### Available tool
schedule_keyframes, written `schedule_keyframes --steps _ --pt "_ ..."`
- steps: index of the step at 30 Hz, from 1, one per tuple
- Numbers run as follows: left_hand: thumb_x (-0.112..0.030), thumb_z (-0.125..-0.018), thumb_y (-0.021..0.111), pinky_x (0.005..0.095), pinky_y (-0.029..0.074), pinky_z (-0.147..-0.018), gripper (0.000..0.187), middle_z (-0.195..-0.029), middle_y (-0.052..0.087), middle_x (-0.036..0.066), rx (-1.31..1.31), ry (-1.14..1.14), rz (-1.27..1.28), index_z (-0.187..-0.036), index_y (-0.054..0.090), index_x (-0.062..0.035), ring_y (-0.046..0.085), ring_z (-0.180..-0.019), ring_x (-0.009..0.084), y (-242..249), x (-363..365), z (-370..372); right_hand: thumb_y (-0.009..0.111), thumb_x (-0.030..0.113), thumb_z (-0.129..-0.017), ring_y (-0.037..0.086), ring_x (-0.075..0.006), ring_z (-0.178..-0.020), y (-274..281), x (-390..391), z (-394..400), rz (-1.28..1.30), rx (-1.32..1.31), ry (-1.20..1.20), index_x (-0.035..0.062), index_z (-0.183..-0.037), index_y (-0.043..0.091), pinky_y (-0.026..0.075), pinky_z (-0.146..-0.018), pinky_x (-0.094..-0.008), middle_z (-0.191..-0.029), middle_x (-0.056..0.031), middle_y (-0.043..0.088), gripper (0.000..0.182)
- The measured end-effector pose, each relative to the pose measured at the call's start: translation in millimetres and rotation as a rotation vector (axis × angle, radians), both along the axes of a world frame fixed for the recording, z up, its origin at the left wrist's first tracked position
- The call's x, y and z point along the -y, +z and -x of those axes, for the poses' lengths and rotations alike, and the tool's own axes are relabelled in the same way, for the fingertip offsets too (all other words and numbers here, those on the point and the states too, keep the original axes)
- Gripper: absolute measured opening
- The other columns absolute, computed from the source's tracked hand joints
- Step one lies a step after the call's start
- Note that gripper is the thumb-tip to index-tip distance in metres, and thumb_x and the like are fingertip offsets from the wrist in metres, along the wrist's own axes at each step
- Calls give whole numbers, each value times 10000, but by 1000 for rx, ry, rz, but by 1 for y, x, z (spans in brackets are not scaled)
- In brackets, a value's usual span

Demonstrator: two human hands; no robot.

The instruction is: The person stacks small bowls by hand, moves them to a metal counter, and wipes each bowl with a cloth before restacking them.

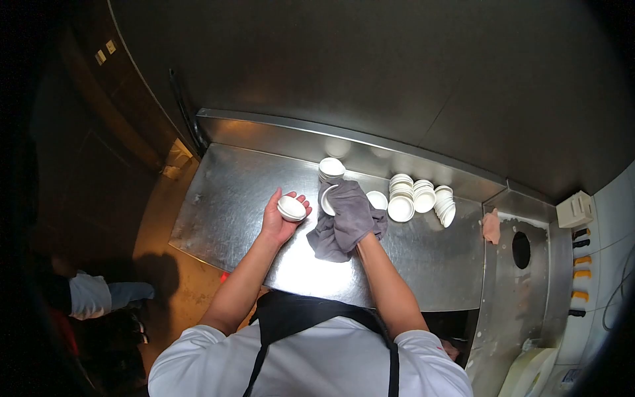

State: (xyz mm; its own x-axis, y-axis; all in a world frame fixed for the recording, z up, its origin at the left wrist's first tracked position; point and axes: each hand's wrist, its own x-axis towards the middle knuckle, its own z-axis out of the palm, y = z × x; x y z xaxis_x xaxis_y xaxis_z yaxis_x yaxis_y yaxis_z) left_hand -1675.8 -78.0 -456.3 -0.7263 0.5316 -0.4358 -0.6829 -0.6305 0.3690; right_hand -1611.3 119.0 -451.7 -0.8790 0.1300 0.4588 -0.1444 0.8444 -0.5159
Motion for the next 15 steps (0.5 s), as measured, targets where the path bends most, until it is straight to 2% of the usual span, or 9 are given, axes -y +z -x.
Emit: schedule_keyframes --steps 1,2,5,7,10,12,15 --pt "-470 -927 546 518 441 -1004 516 -1216 491 233 35 22 -2 -1132 479 -2 534 -1125 377 1 4 1 547 192 -837 594 -313 -853 -2 -4 -1 -179 11 -7 53 -896 626 473 -757 -373 -927 -149 622 171" --pt "-489 -921 545 521 409 -1040 586 -1249 464 235 85 44 -33 -1200 436 15 485 -1187 370 2 8 0 535 262 -899 594 -310 -829 -13 -5 3 -45 83 -133 39 -891 610 478 -738 -364 -878 -154 608 235" --pt "-504 -921 538 520 388 -1060 655 -1264 447 239 186 148 -115 -1269 380 28 473 -1191 368 1 14 1 525 315 -920 589 -268 -783 -23 -14 0 145 150 -304 41 -932 610 479 -689 -341 -853 -126 601 287" --pt "-445 -921 511 535 379 -1063 631 -1244 450 246 208 155 -168 -1293 361 41 481 -1163 375 3 19 -1 519 351 -933 586 -240 -753 -18 -18 -3 473 185 -369 42 -959 611 480 -657 -326 -835 -108 597 322" --pt "-389 -906 500 545 378 -1059 573 -1207 467 250 192 97 -193 -1267 395 43 488 -1143 380 5 24 -2 510 404 -954 581 -197 -707 -4 -13 1 1270 168 -445 45 -1000 612 480 -608 -303 -810 -80 590 376" --pt "-359 -893 496 549 378 -1055 535 -1164 491 245 146 25 -143 -1246 427 37 498 -1121 383 5 24 1 504 439 -967 578 -169 -676 0 -12 14 1394 146 -432 46 -1027 612 481 -576 -288 -792 -61 586 412" --pt "-361 -896 500 541 413 -1023 484 -1122 535 246 82 -93 -94 -1205 482 12 527 -1094 396 5 18 5 467 440 -985 594 -190 -716 -11 -31 37 724 344 -268 15 -1135 592 494 -594 -311 -852 -88 617 467"
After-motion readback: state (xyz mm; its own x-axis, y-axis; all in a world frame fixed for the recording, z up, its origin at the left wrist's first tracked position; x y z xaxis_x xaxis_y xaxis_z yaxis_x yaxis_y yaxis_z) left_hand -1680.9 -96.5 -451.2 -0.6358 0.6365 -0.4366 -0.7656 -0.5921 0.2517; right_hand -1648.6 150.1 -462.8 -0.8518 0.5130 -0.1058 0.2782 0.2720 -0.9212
